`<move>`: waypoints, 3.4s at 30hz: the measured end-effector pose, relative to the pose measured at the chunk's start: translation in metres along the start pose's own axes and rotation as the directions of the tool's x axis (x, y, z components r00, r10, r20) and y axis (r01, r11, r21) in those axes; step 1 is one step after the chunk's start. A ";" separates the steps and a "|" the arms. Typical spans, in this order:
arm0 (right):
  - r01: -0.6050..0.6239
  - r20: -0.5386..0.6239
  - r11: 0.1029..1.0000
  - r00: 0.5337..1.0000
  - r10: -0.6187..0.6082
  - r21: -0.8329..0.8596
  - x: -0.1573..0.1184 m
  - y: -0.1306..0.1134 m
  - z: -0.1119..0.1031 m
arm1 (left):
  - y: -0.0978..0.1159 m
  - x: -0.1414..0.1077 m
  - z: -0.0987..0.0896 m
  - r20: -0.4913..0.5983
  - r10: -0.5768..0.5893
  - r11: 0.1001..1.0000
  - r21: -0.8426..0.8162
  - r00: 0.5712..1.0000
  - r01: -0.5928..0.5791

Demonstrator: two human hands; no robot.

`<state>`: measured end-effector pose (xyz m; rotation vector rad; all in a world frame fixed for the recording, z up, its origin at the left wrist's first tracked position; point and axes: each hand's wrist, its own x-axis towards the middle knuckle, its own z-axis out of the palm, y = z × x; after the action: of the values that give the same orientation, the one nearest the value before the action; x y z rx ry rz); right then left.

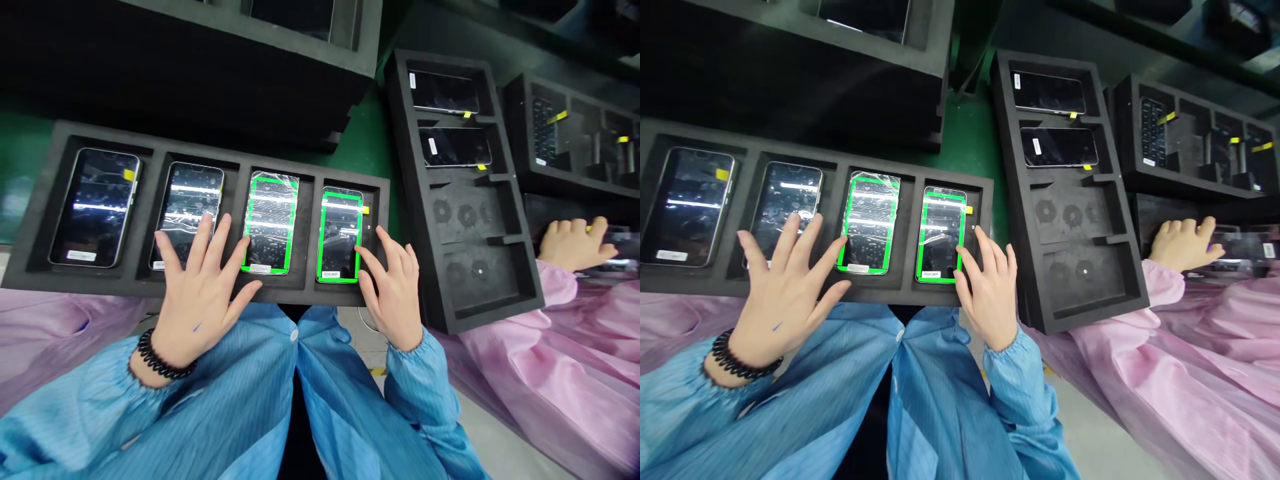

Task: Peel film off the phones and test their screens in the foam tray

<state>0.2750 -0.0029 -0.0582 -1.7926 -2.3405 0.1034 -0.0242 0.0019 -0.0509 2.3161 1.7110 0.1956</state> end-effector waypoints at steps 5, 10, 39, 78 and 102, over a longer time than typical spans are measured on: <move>-0.001 0.006 1.000 1.000 0.001 -0.014 0.010 0.003 0.001 | -0.002 0.014 -0.001 -0.010 -0.003 1.000 0.012 1.000 0.003; -0.010 -0.030 1.000 0.999 0.011 0.011 0.021 0.004 0.004 | -0.008 0.032 -0.002 -0.042 0.032 0.998 0.047 0.999 -0.030; -0.111 -0.042 0.994 0.993 0.111 0.008 0.078 0.019 0.015 | -0.027 0.100 -0.007 -0.090 0.090 0.990 -0.102 0.992 -0.099; -0.012 -0.162 0.997 0.986 0.024 0.075 0.074 0.017 0.017 | -0.034 0.103 -0.001 -0.209 0.130 0.983 -0.102 0.969 -0.154; 0.383 0.098 0.923 0.918 -0.385 0.037 0.160 -0.075 0.016 | -0.046 0.100 -0.016 -0.489 0.015 0.974 -0.188 0.872 -0.122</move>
<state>0.1603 0.1319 -0.0440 -1.3127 -2.7059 0.1620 -0.0408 0.1121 -0.0534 2.2905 1.7020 1.0040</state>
